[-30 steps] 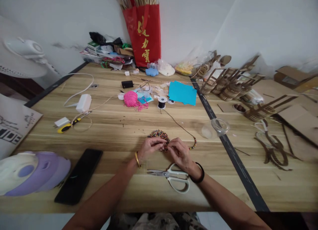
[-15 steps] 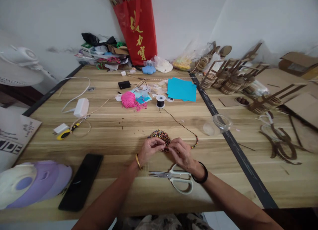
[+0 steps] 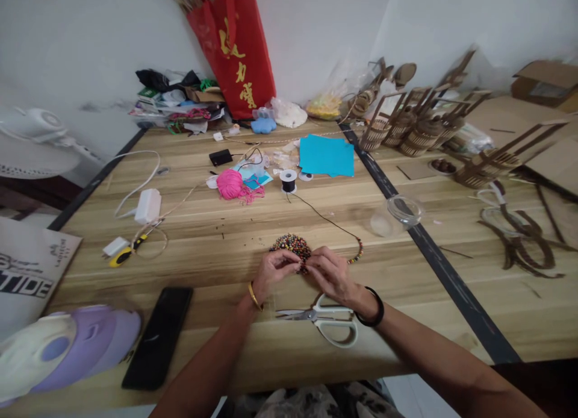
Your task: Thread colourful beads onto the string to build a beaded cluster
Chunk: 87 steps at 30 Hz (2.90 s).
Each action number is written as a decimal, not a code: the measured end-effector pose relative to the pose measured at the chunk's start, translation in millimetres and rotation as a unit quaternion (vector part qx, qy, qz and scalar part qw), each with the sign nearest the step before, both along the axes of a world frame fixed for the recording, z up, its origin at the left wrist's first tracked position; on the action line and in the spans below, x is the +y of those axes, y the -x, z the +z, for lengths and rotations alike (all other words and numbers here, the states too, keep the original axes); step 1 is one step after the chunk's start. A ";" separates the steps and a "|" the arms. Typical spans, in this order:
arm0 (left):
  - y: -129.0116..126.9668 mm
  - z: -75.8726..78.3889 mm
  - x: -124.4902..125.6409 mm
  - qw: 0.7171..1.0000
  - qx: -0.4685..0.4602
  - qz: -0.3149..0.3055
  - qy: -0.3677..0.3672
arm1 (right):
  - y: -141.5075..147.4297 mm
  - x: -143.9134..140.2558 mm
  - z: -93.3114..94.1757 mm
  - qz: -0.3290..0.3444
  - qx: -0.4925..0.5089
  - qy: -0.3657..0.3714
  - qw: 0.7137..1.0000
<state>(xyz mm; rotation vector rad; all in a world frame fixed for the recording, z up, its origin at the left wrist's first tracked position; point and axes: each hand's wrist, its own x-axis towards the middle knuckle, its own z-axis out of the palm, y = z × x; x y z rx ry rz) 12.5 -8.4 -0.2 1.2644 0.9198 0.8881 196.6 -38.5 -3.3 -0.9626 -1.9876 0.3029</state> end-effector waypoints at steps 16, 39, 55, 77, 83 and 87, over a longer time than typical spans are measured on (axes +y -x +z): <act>-1.0 1.7 -1.6 1.000 0.017 0.005 0.014 | -0.1 0.3 -1.1 0.001 -0.006 0.003 1.000; -0.4 0.5 -1.6 1.000 0.013 0.004 0.012 | -1.3 0.5 -2.8 0.009 -0.013 0.017 1.000; 0.0 0.5 -2.6 1.000 0.005 0.002 0.010 | -1.5 1.3 -5.1 0.012 -0.012 0.002 1.000; -1.5 0.3 -2.9 1.000 -0.011 -0.002 0.026 | -1.1 0.5 -4.6 0.021 -0.010 0.016 1.000; -1.6 2.3 -2.6 1.000 -0.012 0.002 0.028 | -0.8 0.3 -5.8 0.023 -0.004 0.020 1.000; -1.6 1.6 -2.4 0.999 -0.013 0.002 0.030 | -0.9 0.3 -5.9 0.021 -0.005 0.020 1.000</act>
